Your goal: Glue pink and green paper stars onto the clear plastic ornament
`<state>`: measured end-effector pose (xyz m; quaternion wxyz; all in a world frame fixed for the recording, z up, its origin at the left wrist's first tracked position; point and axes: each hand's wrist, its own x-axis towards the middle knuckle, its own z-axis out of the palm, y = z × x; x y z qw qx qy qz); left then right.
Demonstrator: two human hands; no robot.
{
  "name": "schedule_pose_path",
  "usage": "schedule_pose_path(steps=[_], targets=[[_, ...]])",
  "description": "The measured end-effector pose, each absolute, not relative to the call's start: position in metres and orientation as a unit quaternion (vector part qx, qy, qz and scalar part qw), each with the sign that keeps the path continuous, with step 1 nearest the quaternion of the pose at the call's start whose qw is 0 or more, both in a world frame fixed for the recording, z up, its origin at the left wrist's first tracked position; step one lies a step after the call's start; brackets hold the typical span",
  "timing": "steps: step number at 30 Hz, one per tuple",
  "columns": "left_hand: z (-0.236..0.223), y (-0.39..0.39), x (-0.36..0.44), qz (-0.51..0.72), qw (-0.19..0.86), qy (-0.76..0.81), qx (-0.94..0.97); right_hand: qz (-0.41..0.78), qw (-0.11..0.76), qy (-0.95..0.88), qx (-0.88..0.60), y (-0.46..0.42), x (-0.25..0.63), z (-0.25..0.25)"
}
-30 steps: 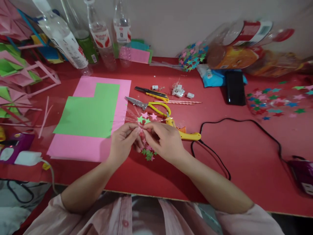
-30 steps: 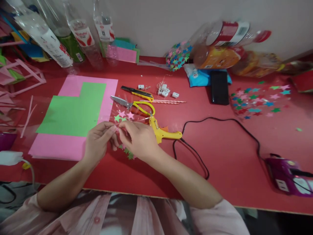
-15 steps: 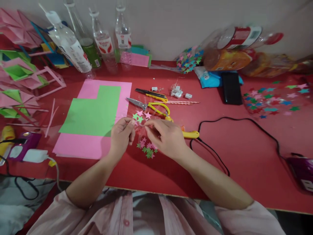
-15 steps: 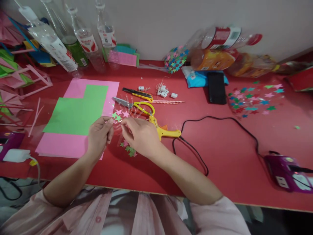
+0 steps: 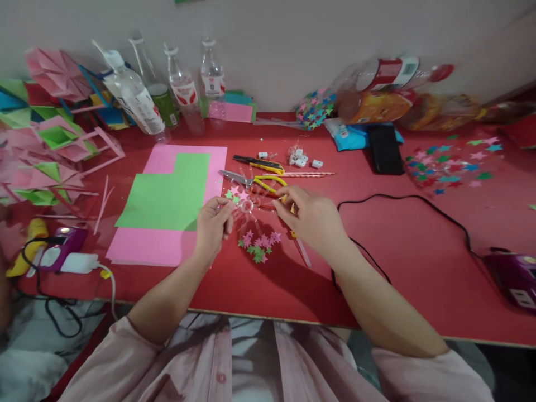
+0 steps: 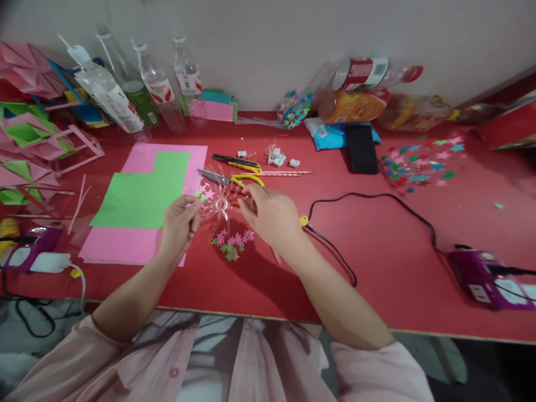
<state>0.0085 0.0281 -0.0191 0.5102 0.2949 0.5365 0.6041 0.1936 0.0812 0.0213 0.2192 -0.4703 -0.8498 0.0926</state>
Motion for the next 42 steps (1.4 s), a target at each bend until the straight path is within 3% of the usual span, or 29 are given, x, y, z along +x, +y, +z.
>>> schedule_pose_path(steps=[4, 23, 42], targets=[[-0.020, 0.029, 0.006, 0.628, 0.515, 0.511, 0.282, 0.105, 0.188, -0.838, -0.501, 0.079, 0.194, 0.011], [-0.021, 0.029, 0.005, 0.600, 0.506, 0.532, 0.318, 0.236, 0.266, -0.803, -0.477, 0.072, 0.187, -0.010], [-0.015, 0.031, 0.008, 0.600, 0.502, 0.529, 0.328, 0.203, 0.232, -0.805, -0.508, 0.082, 0.185, -0.023]])
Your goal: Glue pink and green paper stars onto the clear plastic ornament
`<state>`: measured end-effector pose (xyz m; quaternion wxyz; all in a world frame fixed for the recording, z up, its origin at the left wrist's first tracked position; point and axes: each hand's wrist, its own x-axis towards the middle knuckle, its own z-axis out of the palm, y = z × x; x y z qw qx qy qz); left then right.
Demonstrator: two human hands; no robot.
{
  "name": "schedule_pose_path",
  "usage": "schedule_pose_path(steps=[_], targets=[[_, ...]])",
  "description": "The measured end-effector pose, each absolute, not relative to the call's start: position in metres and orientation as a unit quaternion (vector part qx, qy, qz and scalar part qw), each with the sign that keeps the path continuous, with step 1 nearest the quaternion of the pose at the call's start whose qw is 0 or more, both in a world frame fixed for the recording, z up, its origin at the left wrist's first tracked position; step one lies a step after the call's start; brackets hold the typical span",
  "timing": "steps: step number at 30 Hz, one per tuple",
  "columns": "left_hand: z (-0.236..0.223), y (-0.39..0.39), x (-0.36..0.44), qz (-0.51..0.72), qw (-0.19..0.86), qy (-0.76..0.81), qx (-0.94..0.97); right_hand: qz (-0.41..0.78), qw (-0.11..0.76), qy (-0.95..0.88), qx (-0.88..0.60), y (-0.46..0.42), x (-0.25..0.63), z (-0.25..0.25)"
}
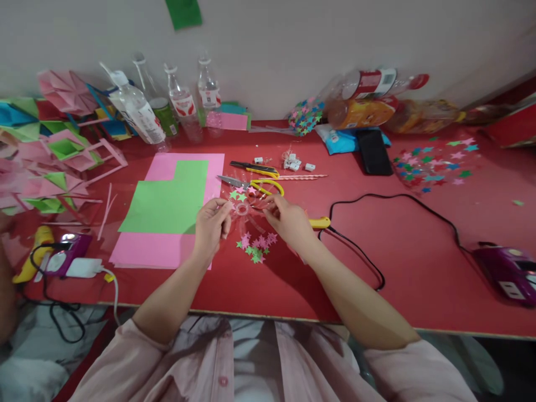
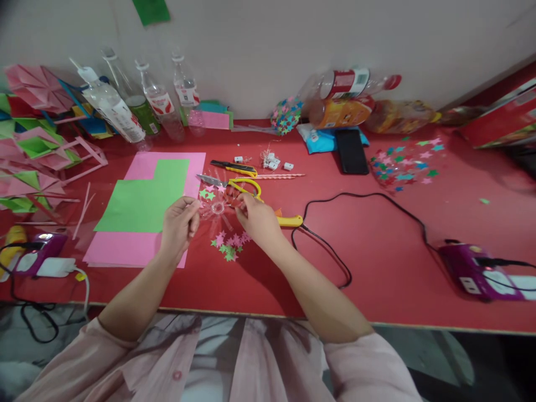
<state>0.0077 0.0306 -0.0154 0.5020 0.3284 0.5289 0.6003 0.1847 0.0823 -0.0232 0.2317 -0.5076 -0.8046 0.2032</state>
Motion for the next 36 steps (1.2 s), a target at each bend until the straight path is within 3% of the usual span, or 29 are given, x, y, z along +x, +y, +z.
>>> schedule_pose_path(steps=[27, 31, 36], targets=[[-0.004, 0.019, -0.012, 0.494, 0.377, 0.592, 0.514, 0.218, 0.243, -0.794, -0.513, 0.083, 0.185, -0.023], [0.002, 0.015, -0.018, 0.504, 0.300, 0.598, 0.546, 0.224, 0.249, -0.794, -0.508, 0.082, 0.186, -0.024], [0.005, 0.016, -0.022, 0.519, 0.116, 0.588, 0.609, 0.213, 0.236, -0.800, -0.510, 0.080, 0.186, -0.021]])
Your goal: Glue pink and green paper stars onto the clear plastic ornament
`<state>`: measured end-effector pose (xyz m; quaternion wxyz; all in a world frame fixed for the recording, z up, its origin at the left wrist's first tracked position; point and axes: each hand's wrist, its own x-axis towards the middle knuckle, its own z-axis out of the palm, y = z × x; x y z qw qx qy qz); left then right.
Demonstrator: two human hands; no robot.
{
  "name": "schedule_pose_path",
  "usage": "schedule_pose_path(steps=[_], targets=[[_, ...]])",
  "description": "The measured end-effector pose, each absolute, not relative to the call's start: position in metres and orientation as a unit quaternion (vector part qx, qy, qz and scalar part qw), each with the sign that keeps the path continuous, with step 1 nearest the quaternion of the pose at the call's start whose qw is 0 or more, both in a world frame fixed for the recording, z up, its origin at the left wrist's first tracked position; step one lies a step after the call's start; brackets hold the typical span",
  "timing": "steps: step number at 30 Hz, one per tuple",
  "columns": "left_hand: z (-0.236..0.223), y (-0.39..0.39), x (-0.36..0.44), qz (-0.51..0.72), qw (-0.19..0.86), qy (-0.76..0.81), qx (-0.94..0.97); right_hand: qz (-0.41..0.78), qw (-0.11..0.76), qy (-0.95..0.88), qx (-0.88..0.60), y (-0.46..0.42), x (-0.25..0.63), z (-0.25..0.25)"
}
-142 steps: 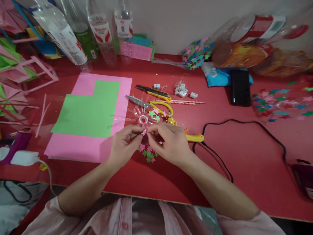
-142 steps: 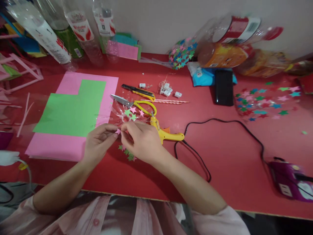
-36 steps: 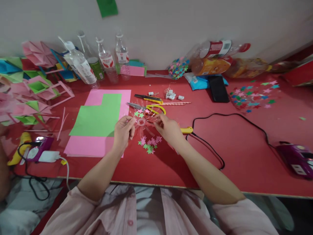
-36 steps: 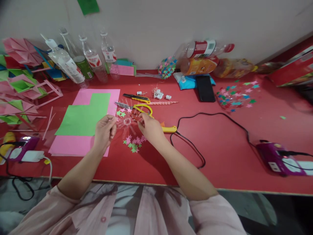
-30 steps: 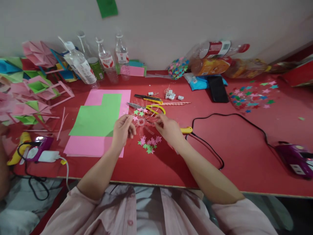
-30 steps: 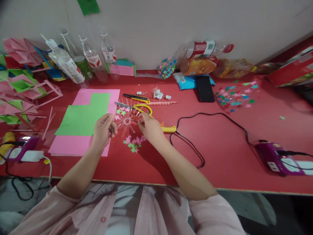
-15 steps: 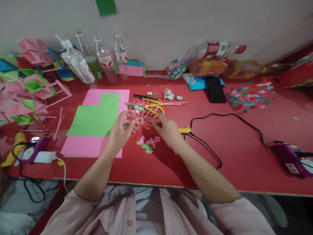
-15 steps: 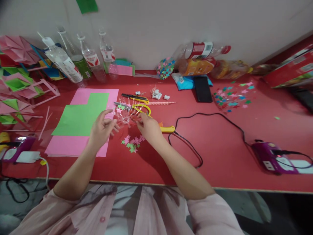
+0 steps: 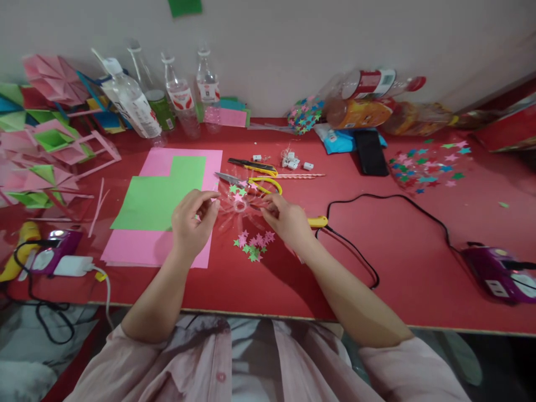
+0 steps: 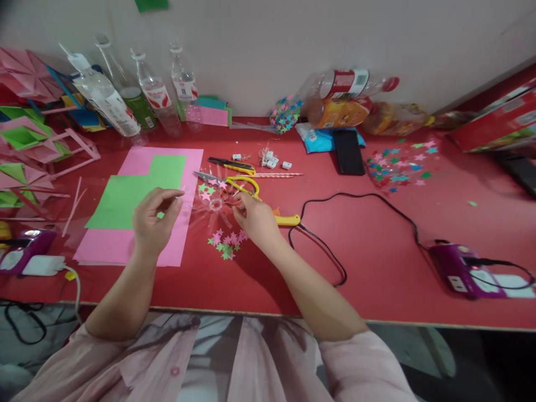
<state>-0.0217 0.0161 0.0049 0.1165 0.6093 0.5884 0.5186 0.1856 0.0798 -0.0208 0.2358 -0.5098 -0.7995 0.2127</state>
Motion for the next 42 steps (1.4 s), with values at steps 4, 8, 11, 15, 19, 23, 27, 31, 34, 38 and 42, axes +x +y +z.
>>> schedule_pose_path(steps=[4, 8, 11, 15, 19, 23, 27, 31, 34, 38, 42], targets=[[0.000, 0.022, -0.022, 0.506, 0.019, 0.553, 0.662, 0.207, 0.219, -0.803, -0.515, 0.078, 0.186, -0.016], [-0.008, 0.026, -0.020, 0.493, -0.005, 0.548, 0.676, 0.191, 0.213, -0.799, -0.529, 0.076, 0.187, -0.012], [-0.012, 0.027, -0.018, 0.493, -0.005, 0.547, 0.677, 0.180, 0.214, -0.794, -0.540, 0.076, 0.189, -0.011], [-0.013, 0.027, -0.017, 0.502, -0.003, 0.543, 0.673, 0.157, 0.224, -0.795, -0.542, 0.076, 0.192, -0.009], [-0.014, 0.028, -0.018, 0.515, 0.034, 0.552, 0.655, 0.152, 0.236, -0.795, -0.538, 0.077, 0.193, -0.009], [-0.015, 0.030, -0.020, 0.533, 0.086, 0.559, 0.630, 0.162, 0.242, -0.795, -0.532, 0.078, 0.194, -0.010], [-0.016, 0.030, -0.021, 0.535, 0.097, 0.562, 0.624, 0.161, 0.246, -0.797, -0.528, 0.079, 0.194, -0.010], [-0.017, 0.029, -0.021, 0.519, 0.067, 0.574, 0.630, 0.162, 0.234, -0.801, -0.527, 0.076, 0.194, -0.009], [-0.018, 0.029, -0.020, 0.506, 0.051, 0.575, 0.640, 0.171, 0.226, -0.808, -0.516, 0.072, 0.192, -0.008], [-0.018, 0.029, -0.021, 0.496, 0.041, 0.576, 0.649, 0.158, 0.206, -0.822, -0.507, 0.065, 0.188, -0.005], [-0.018, 0.028, -0.022, 0.490, 0.035, 0.572, 0.657, 0.156, 0.180, -0.840, -0.488, 0.058, 0.184, -0.002]])
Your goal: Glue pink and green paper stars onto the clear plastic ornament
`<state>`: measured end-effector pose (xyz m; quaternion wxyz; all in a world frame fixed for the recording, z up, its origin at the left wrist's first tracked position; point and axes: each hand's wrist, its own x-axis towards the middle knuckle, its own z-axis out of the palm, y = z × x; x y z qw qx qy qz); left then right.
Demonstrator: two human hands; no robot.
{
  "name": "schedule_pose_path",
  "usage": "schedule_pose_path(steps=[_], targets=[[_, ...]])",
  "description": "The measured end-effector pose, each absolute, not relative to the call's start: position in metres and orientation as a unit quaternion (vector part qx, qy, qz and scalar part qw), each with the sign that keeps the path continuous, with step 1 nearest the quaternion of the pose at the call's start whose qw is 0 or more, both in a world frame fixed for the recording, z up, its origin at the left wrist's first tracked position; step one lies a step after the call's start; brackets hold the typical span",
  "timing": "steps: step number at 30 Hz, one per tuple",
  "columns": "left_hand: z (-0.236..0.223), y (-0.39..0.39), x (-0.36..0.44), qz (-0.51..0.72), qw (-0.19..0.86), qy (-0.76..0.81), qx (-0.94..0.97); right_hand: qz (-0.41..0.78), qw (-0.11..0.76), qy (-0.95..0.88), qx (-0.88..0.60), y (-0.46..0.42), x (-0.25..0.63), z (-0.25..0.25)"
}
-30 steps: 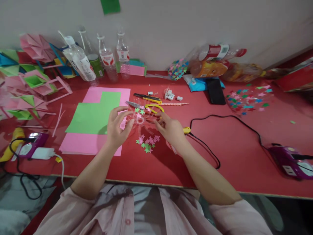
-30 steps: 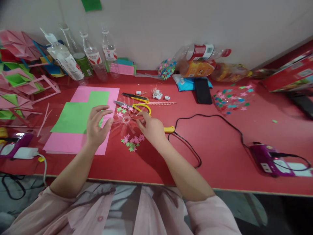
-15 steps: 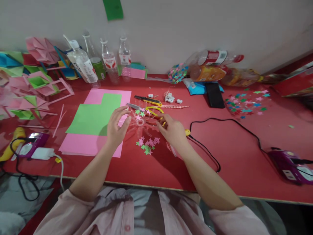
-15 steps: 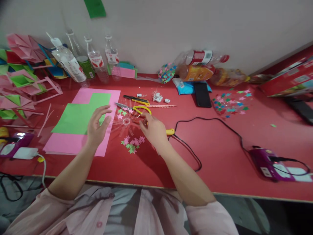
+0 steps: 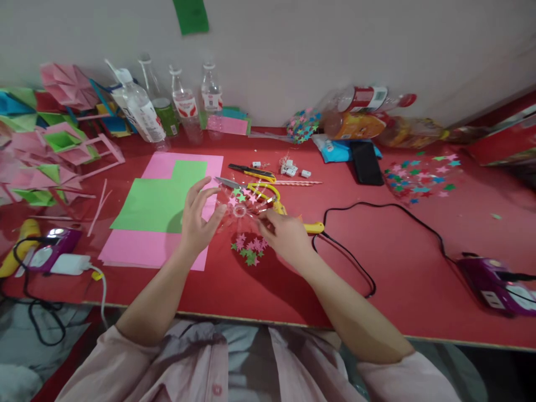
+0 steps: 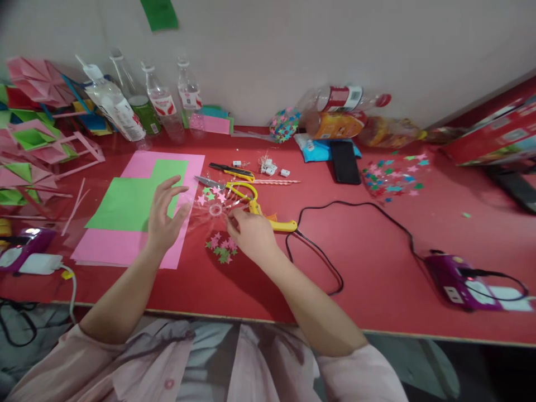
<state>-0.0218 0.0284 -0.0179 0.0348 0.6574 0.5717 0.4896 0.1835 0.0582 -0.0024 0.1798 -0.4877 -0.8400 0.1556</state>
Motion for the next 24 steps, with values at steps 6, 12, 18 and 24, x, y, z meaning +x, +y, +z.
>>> schedule_pose_path(steps=[6, 12, 18, 24], targets=[[-0.016, 0.026, -0.018, 0.456, 0.037, 0.543, 0.705, 0.092, 0.168, -0.880, -0.436, 0.046, 0.180, -0.001], [-0.014, 0.028, -0.021, 0.464, 0.036, 0.546, 0.697, 0.061, 0.297, -0.846, -0.438, 0.055, 0.196, 0.015], [-0.014, 0.030, -0.027, 0.484, 0.047, 0.574, 0.658, 0.105, 0.292, -0.835, -0.454, 0.081, 0.210, 0.036], [-0.017, 0.030, -0.025, 0.487, 0.065, 0.567, 0.661, 0.100, 0.317, -0.860, -0.386, 0.074, 0.202, 0.034]])
